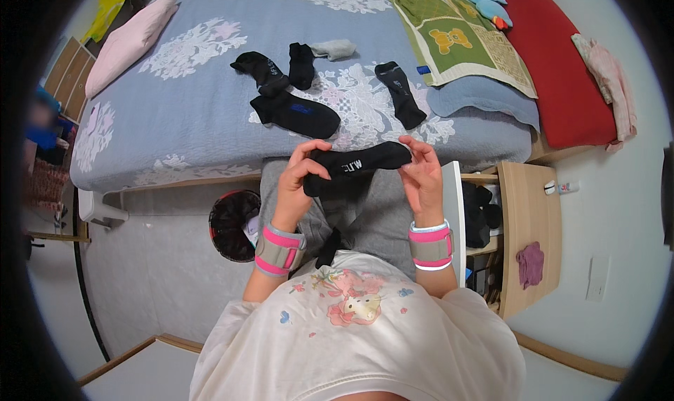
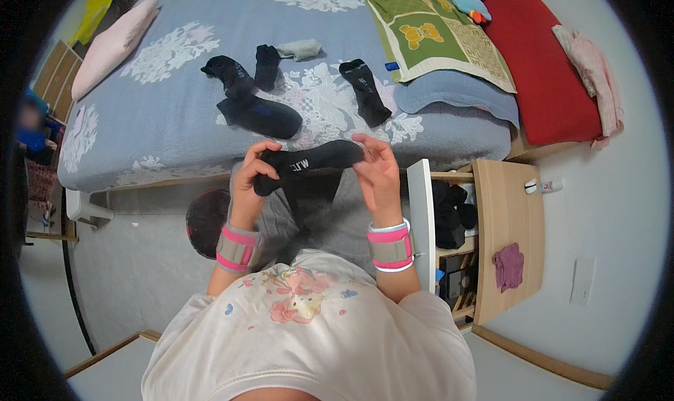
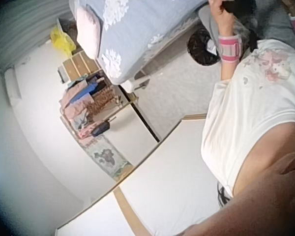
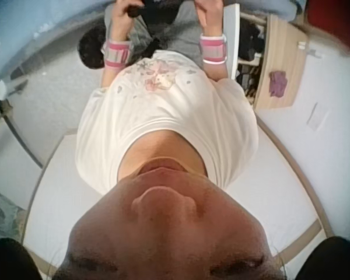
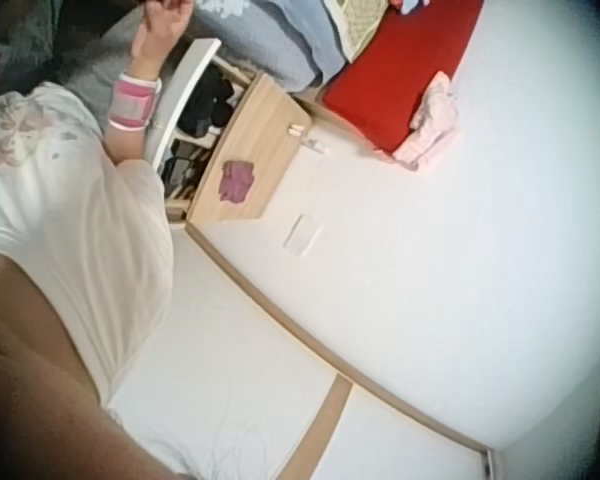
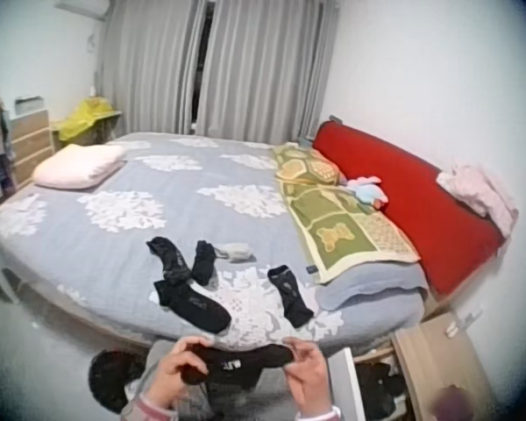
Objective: The person sits on the floor beside a bed and folds black socks one by one, placing them into a drawer. They also pick up other socks and items from the drawer and place them on the bed.
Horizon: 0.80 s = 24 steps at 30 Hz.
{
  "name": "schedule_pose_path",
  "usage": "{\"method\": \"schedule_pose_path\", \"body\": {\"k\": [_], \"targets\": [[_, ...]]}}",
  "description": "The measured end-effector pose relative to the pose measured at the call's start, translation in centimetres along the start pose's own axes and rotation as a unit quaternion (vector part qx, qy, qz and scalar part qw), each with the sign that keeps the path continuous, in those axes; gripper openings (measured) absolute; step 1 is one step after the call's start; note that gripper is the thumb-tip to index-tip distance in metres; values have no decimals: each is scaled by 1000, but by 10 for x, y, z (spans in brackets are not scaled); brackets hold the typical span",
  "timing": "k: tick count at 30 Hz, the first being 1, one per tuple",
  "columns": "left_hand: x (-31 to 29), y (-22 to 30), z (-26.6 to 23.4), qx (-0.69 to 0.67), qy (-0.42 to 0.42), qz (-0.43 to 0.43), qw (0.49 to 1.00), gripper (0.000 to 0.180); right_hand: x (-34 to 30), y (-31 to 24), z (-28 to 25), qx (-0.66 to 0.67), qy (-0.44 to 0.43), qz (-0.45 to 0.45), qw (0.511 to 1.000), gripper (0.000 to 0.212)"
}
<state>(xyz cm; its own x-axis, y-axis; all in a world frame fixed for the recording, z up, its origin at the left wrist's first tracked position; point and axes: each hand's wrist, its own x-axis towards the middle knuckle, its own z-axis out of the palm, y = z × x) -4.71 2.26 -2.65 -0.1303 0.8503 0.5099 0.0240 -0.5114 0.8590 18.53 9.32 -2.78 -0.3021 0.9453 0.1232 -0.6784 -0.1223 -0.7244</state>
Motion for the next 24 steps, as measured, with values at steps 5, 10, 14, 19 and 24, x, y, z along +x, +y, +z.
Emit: {"method": "schedule_pose_path", "body": {"k": [5,10,14,19,24], "targets": [[-8,9,-7,-204,59,-159,964,18,5,3,3,-112,-40,0,993,56],[-17,-5,-26,-250,55,-208,944,31,8,10,8,-136,-60,11,989,57],[-13,-1,-17,-168,102,-191,962,48,7,7,28,-64,-71,106,990,54],[-11,-6,-21,-193,137,-238,942,51,4,19,15,-64,-53,166,983,43],[-17,-17,-19,-151,226,-224,936,16,1,18,17,-41,-24,158,986,38]]}}
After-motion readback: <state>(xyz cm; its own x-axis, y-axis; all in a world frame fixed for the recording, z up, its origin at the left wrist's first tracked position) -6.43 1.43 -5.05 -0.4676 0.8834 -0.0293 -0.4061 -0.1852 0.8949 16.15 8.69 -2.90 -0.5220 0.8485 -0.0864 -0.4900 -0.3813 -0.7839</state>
